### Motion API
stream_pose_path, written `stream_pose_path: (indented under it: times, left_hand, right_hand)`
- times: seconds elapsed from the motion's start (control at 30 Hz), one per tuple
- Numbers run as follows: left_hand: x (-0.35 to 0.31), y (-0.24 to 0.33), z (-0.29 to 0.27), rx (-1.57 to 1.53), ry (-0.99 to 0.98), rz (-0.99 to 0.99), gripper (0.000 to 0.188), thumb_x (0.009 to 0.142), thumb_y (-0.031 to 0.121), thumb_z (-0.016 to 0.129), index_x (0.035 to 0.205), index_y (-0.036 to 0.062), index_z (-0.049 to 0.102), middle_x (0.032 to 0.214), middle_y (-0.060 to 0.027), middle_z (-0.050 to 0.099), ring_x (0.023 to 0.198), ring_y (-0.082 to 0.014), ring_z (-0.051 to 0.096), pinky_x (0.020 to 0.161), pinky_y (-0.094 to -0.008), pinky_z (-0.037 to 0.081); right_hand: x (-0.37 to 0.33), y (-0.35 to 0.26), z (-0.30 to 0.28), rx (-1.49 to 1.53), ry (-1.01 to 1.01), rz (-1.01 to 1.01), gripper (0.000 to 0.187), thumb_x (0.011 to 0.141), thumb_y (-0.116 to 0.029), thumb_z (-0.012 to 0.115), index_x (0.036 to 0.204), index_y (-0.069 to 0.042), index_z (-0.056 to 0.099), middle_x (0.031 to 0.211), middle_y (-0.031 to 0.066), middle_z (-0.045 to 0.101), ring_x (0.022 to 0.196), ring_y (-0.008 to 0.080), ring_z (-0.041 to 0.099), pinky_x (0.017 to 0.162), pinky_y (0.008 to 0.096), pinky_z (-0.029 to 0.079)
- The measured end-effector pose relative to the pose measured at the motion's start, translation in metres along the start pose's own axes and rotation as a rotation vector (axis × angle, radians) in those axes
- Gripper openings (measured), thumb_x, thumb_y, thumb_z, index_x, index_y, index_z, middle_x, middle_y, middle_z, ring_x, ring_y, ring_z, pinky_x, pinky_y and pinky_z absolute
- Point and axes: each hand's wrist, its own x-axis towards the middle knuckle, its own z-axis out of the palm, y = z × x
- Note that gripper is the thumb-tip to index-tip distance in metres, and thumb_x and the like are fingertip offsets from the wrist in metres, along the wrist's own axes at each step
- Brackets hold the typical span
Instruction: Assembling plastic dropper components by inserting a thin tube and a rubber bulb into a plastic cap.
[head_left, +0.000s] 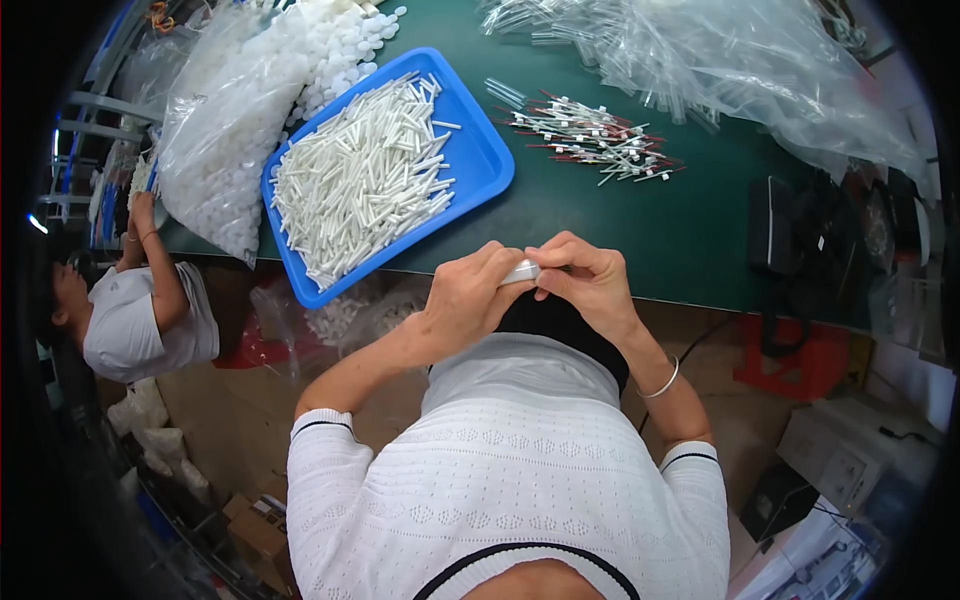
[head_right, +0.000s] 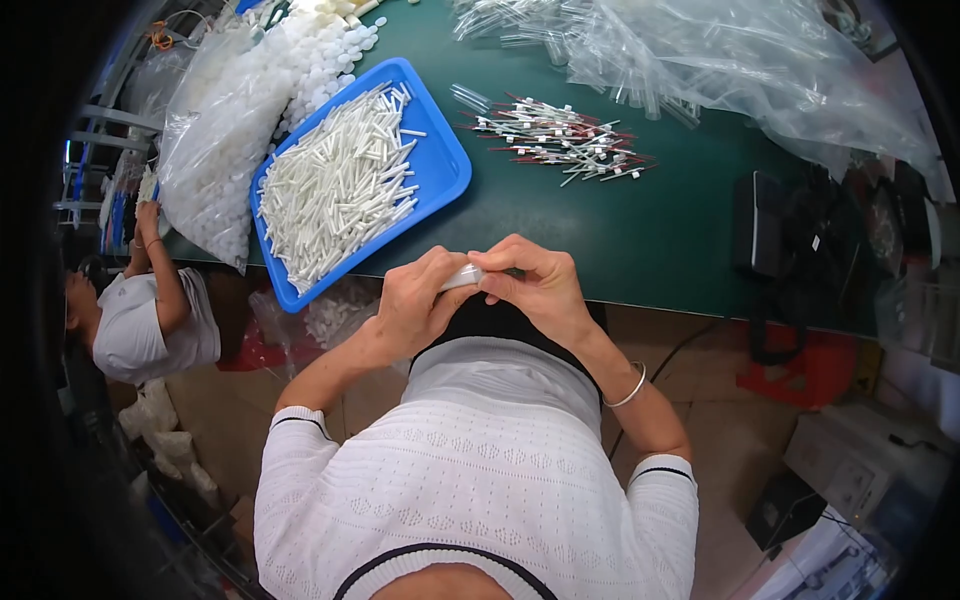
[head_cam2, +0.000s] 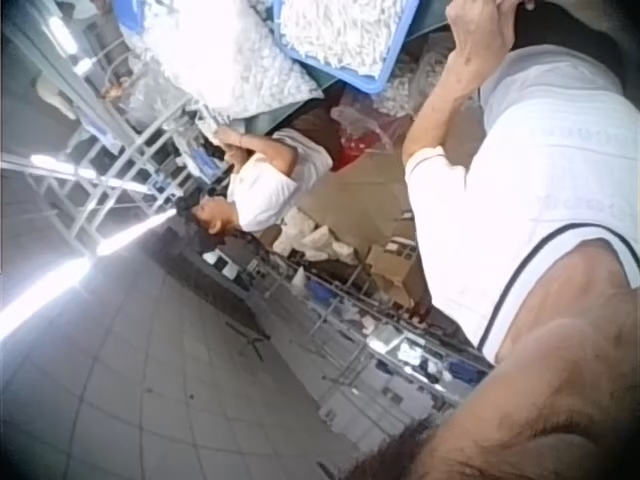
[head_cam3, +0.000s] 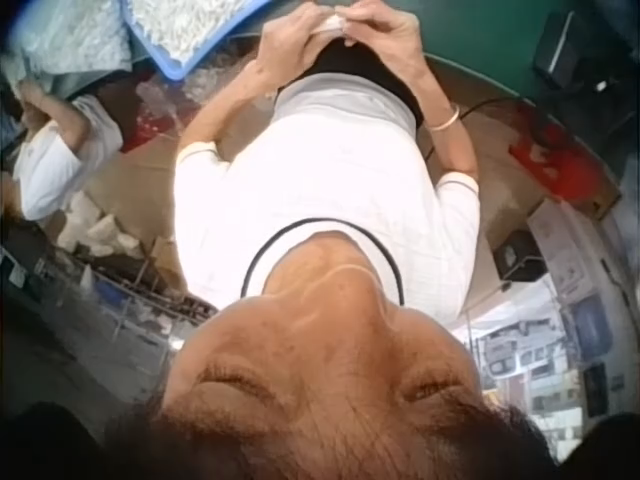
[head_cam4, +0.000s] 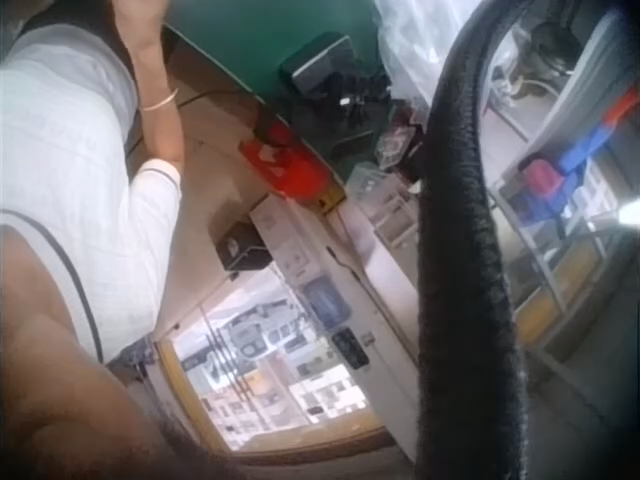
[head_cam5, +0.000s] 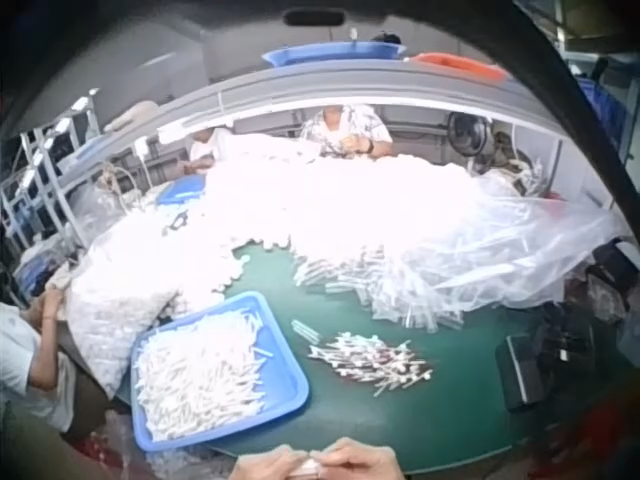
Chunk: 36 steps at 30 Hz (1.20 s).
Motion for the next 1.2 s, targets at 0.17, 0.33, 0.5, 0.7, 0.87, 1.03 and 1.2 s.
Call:
stream_pose_path:
  times: [0.17, 0.33, 0.5, 0.7, 0.87, 1.03, 1.2]
  left_hand:
    - [-0.004, 0.004, -0.001, -1.112, -0.361, -0.709, 0.052, 0.103, 0.045, 0.03, 0.089, 0.0018, 0.056, 0.068, -0.0018, 0.053, 0.055, -0.0087, 0.04, 0.05, -0.0225, 0.033]
    - [-0.007, 0.008, 0.012, -1.666, -0.121, -0.869, 0.051, 0.102, 0.05, 0.026, 0.093, 0.0074, 0.053, 0.09, -0.007, 0.056, 0.087, -0.0154, 0.052, 0.08, -0.0287, 0.042]
    - [-0.017, 0.013, 0.021, -1.83, -0.104, -0.907, 0.052, 0.101, 0.051, 0.025, 0.095, 0.0076, 0.052, 0.096, -0.0071, 0.055, 0.092, -0.0173, 0.053, 0.089, -0.033, 0.044]
    - [-0.031, 0.015, 0.02, -1.832, 0.016, -0.997, 0.051, 0.101, 0.05, 0.027, 0.094, 0.0067, 0.052, 0.095, -0.0059, 0.056, 0.092, -0.0176, 0.055, 0.087, -0.0318, 0.046]
    - [-0.093, -0.013, -0.011, -1.496, 0.073, -0.987, 0.043, 0.102, 0.04, 0.037, 0.09, 0.0049, 0.057, 0.088, -0.0076, 0.059, 0.084, -0.0168, 0.059, 0.082, -0.0324, 0.047]
    - [-0.199, -0.049, -0.048, -0.095, -0.235, -0.953, 0.035, 0.094, 0.027, 0.057, 0.108, -0.0046, 0.061, 0.099, -0.0142, 0.066, 0.087, -0.0209, 0.063, 0.084, -0.0313, 0.048]
    - [-0.178, -0.05, -0.061, 0.049, -0.295, -0.802, 0.033, 0.088, 0.021, 0.063, 0.109, -0.0051, 0.063, 0.097, -0.0153, 0.068, 0.088, -0.021, 0.065, 0.084, -0.0318, 0.05]
  right_hand:
    - [0.005, -0.001, -0.005, -0.062, 0.005, 0.088, 0.012, 0.09, -0.006, 0.065, 0.1, 0.0, 0.067, 0.089, 0.0016, 0.064, 0.077, 0.0061, 0.058, 0.067, 0.0199, 0.049]
    - [-0.007, -0.011, 0.011, -0.745, -0.022, -0.365, 0.07, 0.064, -0.009, 0.084, 0.126, -0.002, 0.051, 0.121, 0.0157, 0.053, 0.102, 0.0261, 0.058, 0.085, 0.034, 0.049]
    - [-0.007, 0.005, 0.024, -0.966, 0.036, -0.567, 0.071, 0.06, -0.006, 0.079, 0.125, 0.001, 0.049, 0.12, 0.0175, 0.053, 0.092, 0.0305, 0.061, 0.07, 0.0341, 0.055]
    - [0.002, 0.011, 0.035, -1.09, 0.064, -0.669, 0.063, 0.054, -0.009, 0.076, 0.112, 0.0, 0.053, 0.109, 0.0146, 0.058, 0.085, 0.0279, 0.06, 0.065, 0.0327, 0.054]
    - [0.015, -0.012, 0.037, -0.962, -0.376, -0.342, 0.075, 0.065, -0.017, 0.083, 0.13, -0.002, 0.05, 0.121, 0.017, 0.052, 0.102, 0.0318, 0.055, 0.087, 0.0405, 0.047]
    - [0.067, -0.043, -0.049, -1.399, 0.108, -0.487, 0.011, 0.077, 0.0, 0.065, 0.087, -0.004, 0.066, 0.082, 0.0093, 0.06, 0.084, 0.0281, 0.056, 0.07, 0.0379, 0.047]
    - [0.063, -0.052, -0.083, -1.494, 0.053, -0.4, 0.011, 0.076, -0.001, 0.067, 0.087, -0.004, 0.066, 0.087, 0.0077, 0.061, 0.086, 0.0281, 0.057, 0.077, 0.0382, 0.047]
